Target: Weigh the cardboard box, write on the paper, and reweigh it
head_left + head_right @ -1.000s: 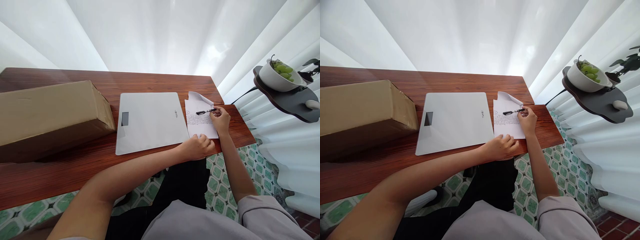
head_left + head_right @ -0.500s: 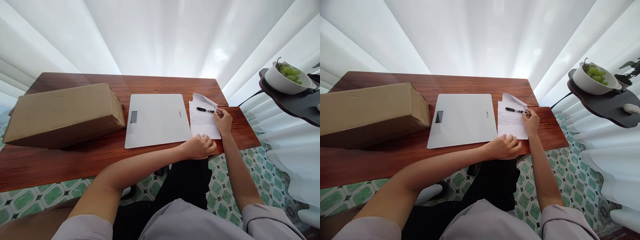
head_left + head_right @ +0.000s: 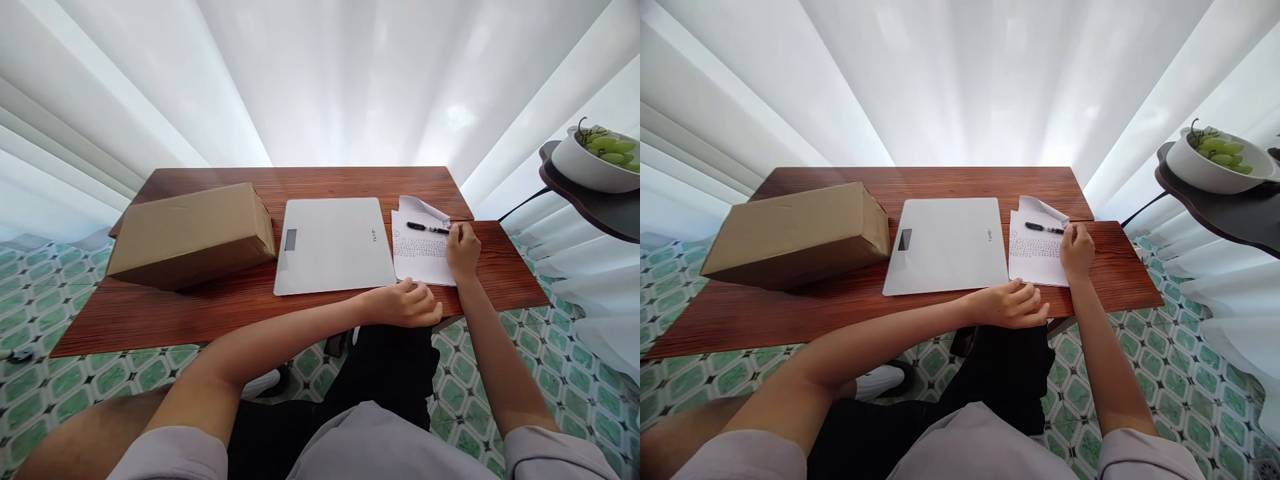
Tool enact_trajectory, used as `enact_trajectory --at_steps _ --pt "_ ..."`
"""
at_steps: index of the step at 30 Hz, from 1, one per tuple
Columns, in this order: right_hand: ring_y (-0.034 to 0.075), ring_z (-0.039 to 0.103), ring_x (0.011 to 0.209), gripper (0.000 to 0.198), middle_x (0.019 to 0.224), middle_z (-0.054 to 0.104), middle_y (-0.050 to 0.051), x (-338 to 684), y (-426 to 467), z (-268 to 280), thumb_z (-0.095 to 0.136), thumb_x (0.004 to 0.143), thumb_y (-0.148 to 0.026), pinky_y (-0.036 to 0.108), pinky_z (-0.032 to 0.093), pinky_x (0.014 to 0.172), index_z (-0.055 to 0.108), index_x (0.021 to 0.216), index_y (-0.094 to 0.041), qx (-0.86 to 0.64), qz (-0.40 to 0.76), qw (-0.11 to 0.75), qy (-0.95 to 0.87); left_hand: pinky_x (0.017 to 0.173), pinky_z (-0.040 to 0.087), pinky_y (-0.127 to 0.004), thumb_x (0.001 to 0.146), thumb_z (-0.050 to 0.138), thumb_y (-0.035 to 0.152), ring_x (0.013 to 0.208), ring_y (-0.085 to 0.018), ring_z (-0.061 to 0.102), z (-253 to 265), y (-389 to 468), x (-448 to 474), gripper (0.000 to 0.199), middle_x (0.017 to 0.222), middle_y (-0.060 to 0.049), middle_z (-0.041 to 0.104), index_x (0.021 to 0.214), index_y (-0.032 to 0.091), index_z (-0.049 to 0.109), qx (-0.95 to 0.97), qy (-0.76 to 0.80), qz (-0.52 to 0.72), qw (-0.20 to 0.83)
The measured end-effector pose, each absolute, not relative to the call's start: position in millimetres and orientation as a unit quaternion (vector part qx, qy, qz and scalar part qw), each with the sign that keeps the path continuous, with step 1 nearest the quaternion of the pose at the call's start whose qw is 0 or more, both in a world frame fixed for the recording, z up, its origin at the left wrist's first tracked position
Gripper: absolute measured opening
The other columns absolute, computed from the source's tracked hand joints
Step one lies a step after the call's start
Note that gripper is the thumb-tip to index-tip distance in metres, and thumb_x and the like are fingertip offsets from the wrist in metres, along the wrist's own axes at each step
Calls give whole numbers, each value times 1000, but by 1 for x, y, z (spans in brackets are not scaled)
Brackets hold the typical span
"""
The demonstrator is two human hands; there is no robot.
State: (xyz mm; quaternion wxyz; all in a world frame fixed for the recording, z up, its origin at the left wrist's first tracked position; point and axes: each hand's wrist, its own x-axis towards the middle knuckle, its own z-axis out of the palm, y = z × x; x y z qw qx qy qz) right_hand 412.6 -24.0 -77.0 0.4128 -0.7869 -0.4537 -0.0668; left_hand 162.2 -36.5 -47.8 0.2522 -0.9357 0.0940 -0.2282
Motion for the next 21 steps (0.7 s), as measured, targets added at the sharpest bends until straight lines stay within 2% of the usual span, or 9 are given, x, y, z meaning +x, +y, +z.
enact_trajectory --at_steps 4,8,10,13,16,21 --pt "27 62 80 36 86 71 11 414 -24 -78 35 96 -39 37 43 77 65 88 -20 -786 -68 411 -456 92 52 -35 102 48 25 104 -19 62 -31 -28 117 24 113 -8 67 123 19 58 -920 54 -266 284" --pt "28 61 80 39 86 71 11 415 -24 -79 35 96 -40 38 44 77 67 89 -19 -787 -70 408 -458 95 55 -34 93 66 23 102 -19 65 -8 -19 63 23 107 -3 69 115 19 62 -912 -20 -294 286" --pt "28 61 81 41 86 71 12 415 -24 -79 34 96 -40 39 44 79 69 88 -19 -785 -69 405 -465 96 56 -33 91 68 23 102 -18 66 4 -16 35 23 109 -2 70 113 20 63 -906 -66 -294 297" --pt "29 61 84 44 83 71 12 415 -24 -79 33 96 -39 41 44 83 72 87 -19 -781 -69 398 -476 94 58 -34 83 73 9 102 -20 67 18 -13 -9 34 106 -6 72 115 15 63 -884 -129 -323 313" --pt "29 60 84 45 81 71 12 415 -25 -78 32 96 -37 42 44 85 73 87 -18 -782 -73 394 -477 88 60 -34 80 69 3 101 -21 69 25 -9 -49 38 107 -5 73 115 17 62 -842 -218 -354 344" --pt "28 59 85 46 82 70 11 419 -24 -79 30 95 -36 40 44 86 72 86 -19 -794 -80 384 -464 89 55 -39 79 56 1 101 -23 68 25 1 -99 46 101 -7 73 122 17 60 -732 -345 -449 380"
